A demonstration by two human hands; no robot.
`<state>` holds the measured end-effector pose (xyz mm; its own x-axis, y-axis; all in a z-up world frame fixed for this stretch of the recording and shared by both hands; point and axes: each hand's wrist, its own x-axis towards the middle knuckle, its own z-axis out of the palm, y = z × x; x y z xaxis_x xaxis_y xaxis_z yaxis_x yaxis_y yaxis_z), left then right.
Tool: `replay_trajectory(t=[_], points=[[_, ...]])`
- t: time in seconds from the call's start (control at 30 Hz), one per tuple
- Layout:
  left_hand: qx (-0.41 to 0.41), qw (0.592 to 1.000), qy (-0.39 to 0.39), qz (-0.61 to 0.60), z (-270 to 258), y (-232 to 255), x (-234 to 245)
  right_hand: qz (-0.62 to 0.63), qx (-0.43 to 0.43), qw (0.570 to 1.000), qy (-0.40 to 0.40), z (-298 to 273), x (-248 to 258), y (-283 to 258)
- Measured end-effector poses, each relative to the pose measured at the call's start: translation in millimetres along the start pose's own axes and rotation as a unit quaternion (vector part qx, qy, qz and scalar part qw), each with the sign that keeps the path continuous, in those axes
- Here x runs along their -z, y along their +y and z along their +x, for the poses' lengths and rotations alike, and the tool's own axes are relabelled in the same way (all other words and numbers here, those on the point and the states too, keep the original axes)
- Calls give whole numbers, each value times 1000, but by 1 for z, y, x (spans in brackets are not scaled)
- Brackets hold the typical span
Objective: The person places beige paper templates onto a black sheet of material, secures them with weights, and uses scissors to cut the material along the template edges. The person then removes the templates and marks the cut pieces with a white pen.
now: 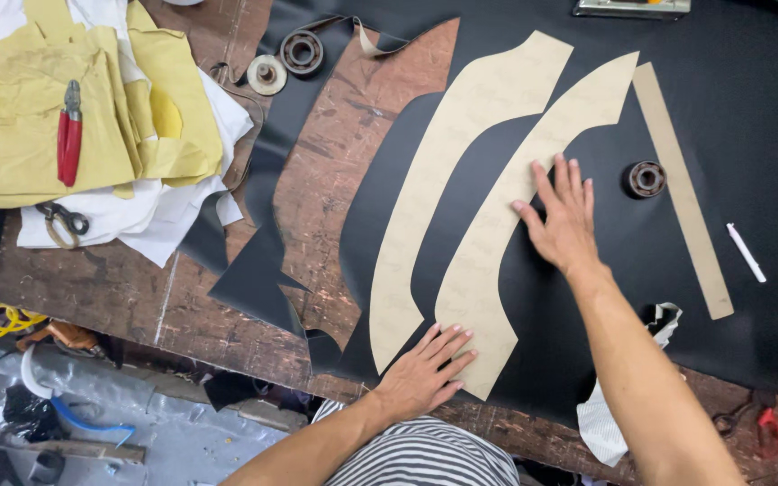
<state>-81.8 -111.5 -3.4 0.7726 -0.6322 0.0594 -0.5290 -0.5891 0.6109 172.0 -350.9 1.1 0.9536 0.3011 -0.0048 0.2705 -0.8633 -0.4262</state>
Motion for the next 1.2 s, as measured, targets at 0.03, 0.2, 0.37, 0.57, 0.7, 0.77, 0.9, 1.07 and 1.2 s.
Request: replay_trajectory(t=[0.03, 0.2, 0.37, 0.57, 0.7, 0.77, 0.9, 1.07, 1.2], points=[[1, 1000, -2, 2, -1, 0, 1, 0, -3, 1000, 5, 6, 2, 4], [-1, 1000, -1, 8, 0, -1, 1, -11, -19, 1000, -4, 30, 8, 22], [7, 1000, 5, -9, -1, -1, 1, -15, -42, 999, -24, 44, 11, 31], [12, 1000, 1, -9, -1, -1, 0, -12, -46, 998, -31, 42, 10, 29], [16, 1000, -4, -24, -2, 0, -1, -13, -54, 998, -36, 46, 12, 27], [14, 999, -1, -44, -3, -4, -2, -1, -54, 998, -25, 42, 13, 25], [18, 999, 45, -13, -7, -13, 3, 51, -61, 996, 31, 26, 15, 14], [138, 973, 183, 11, -24, -46, 44, 95, -116, 986, 74, -43, 14, -7], [154, 967, 194, 67, -36, -64, 64, 101, -105, 987, 63, -116, 3, -40]])
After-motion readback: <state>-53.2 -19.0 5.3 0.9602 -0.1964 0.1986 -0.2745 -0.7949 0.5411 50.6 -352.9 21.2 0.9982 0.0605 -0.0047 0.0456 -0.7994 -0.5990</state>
